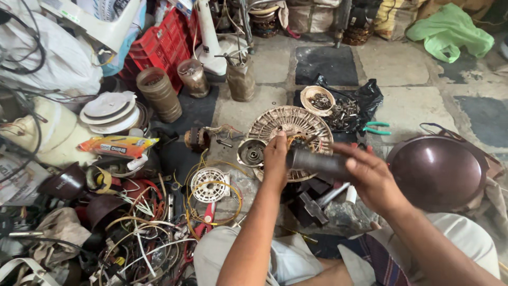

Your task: The person disassembles a small electric motor, removes the rotor and stator components, and uses a screwdriver to adjust internal parts. The person then reassembles the motor components and tests the shaft rotation.

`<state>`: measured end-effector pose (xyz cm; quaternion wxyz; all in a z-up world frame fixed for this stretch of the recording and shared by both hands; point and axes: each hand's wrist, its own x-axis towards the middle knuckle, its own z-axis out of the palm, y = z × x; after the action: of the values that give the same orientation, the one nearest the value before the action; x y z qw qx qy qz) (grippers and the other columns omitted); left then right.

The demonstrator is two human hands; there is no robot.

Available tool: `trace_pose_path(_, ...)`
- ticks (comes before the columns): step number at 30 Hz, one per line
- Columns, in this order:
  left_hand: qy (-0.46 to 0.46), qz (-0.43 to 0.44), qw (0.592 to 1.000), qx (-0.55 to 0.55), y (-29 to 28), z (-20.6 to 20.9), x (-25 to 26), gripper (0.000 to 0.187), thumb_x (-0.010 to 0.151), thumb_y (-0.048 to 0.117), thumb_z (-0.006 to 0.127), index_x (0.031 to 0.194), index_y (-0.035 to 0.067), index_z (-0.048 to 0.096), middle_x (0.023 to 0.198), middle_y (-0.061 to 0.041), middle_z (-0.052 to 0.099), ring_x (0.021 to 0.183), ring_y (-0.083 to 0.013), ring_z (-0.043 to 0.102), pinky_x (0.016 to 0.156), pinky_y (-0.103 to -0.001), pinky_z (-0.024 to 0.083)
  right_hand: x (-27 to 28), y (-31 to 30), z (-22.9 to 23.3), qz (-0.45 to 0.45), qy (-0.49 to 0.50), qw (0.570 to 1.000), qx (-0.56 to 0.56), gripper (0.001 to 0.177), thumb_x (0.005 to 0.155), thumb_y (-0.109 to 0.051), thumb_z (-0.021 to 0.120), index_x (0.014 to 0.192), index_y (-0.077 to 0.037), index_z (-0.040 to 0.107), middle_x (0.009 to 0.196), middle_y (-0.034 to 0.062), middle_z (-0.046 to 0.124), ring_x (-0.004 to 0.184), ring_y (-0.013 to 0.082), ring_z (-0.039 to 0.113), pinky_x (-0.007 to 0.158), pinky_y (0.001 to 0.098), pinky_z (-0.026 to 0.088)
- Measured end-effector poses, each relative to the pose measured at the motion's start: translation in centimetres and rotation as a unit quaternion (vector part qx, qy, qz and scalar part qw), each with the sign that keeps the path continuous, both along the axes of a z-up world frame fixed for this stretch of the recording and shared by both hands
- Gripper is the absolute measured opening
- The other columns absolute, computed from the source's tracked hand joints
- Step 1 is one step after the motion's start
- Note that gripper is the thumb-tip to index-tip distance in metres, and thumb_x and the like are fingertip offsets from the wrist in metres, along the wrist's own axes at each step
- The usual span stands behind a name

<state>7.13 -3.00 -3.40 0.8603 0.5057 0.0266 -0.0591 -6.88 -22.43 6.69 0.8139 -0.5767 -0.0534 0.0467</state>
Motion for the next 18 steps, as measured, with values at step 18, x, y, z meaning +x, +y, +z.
trace_pose_path(18,0.079,0.011,0.992,-0.100,1.4,2.3,-2.2,0.041,0.107,0.032,0.048,0.114,-0.003,0.069,0.105,-0.009,0.073,0.092,-0.0155,0.068,0.083,-0.031,0.055,1.4,4.9,-1.9,-0.254,-0.134,0.877,-0.385,0.029,0.103,-0.008,0.057,0.131,0.002,0.061,0.120,0.0130,0.072,0.112,0.0198,0.070,0.099,0.0342,0.057)
